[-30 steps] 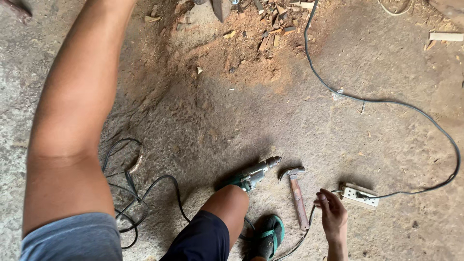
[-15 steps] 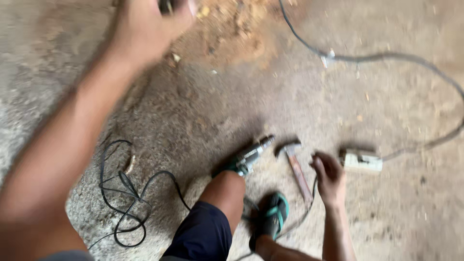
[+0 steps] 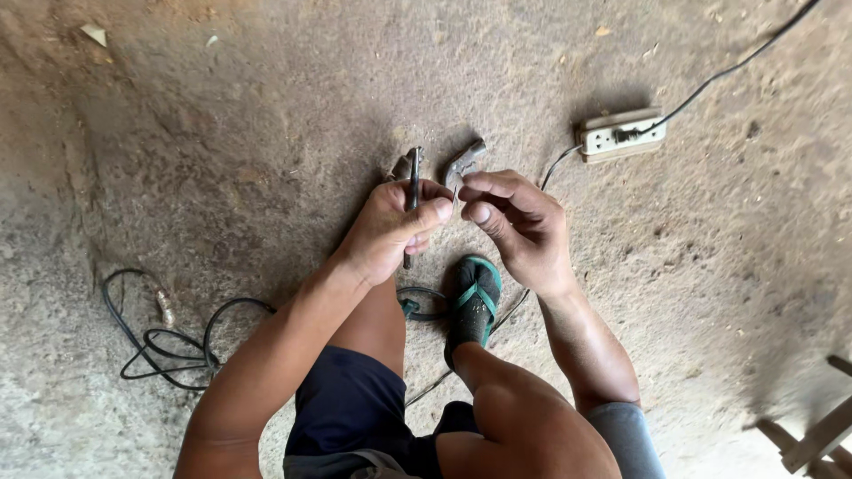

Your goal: The person sits on the floor and uses a hammer and pliers to adjust the chuck of a corded drill. They then walk to a workbench, pick up a small metal piece, and use an angle grinder to grind it.

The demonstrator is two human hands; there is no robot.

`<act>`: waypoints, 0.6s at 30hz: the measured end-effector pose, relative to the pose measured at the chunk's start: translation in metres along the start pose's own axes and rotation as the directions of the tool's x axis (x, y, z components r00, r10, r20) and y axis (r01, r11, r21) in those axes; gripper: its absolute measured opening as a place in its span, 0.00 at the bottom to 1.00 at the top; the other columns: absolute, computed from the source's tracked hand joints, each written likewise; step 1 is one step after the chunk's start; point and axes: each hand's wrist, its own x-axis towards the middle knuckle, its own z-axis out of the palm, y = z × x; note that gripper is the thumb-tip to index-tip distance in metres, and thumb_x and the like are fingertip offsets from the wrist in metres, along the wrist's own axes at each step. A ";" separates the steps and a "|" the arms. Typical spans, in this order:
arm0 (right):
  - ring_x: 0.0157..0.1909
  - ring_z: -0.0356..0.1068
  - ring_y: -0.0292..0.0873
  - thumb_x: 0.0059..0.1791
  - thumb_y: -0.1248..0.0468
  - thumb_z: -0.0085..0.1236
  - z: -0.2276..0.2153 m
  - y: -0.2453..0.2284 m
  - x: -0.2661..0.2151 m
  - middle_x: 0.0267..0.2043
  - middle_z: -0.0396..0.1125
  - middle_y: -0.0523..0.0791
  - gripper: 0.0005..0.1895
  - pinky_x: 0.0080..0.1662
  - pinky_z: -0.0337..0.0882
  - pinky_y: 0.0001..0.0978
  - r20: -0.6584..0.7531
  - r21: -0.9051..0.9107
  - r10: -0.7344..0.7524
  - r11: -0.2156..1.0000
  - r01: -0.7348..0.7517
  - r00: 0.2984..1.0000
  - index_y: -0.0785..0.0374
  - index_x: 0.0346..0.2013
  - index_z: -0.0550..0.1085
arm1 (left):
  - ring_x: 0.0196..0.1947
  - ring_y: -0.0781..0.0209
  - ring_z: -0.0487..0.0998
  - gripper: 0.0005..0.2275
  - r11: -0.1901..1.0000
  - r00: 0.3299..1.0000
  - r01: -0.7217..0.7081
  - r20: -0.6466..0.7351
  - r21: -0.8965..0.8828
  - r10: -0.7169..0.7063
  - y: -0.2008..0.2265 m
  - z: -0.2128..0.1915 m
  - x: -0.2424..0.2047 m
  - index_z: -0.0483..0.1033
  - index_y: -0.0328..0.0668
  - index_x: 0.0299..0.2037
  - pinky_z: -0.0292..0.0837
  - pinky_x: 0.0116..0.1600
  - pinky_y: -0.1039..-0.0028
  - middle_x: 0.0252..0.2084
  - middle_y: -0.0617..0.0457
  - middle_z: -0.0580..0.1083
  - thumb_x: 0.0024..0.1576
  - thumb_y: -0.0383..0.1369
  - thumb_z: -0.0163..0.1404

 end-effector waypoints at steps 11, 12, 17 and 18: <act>0.48 0.71 0.36 0.55 0.69 0.59 -0.022 0.026 -0.002 0.46 0.71 0.44 0.07 0.54 0.72 0.29 0.017 0.041 0.106 0.993 -0.106 0.994 0.67 0.48 0.77 | 0.22 0.78 0.62 0.08 0.991 0.992 0.118 0.042 -0.066 -0.116 -0.026 0.003 0.008 0.77 0.34 0.47 0.57 0.27 0.84 0.31 0.60 0.71 0.63 0.31 0.54; 0.48 0.71 0.36 0.56 0.69 0.59 -0.023 0.027 -0.004 0.45 0.71 0.44 0.06 0.59 0.71 0.31 0.018 0.034 0.085 0.996 -0.086 0.996 0.67 0.47 0.77 | 0.22 0.79 0.62 0.09 0.991 0.992 0.120 0.045 -0.058 -0.118 -0.027 0.004 0.007 0.77 0.34 0.47 0.57 0.27 0.84 0.32 0.60 0.72 0.63 0.32 0.53; 0.44 0.76 0.35 0.56 0.68 0.57 -0.025 0.031 -0.005 0.39 0.73 0.41 0.05 0.68 0.68 0.40 0.050 0.133 0.125 0.982 -0.131 0.991 0.66 0.46 0.76 | 0.23 0.79 0.62 0.10 0.994 0.993 0.108 0.052 0.002 -0.108 -0.021 0.004 0.005 0.79 0.34 0.47 0.57 0.28 0.84 0.33 0.59 0.72 0.66 0.33 0.50; 0.44 0.75 0.35 0.57 0.68 0.58 -0.024 0.032 -0.004 0.39 0.73 0.42 0.06 0.72 0.65 0.40 0.046 0.096 0.103 0.990 -0.107 0.994 0.67 0.46 0.76 | 0.23 0.79 0.62 0.09 0.995 0.994 0.099 0.048 0.007 -0.099 -0.020 0.004 0.005 0.79 0.35 0.46 0.57 0.28 0.84 0.34 0.59 0.73 0.66 0.34 0.50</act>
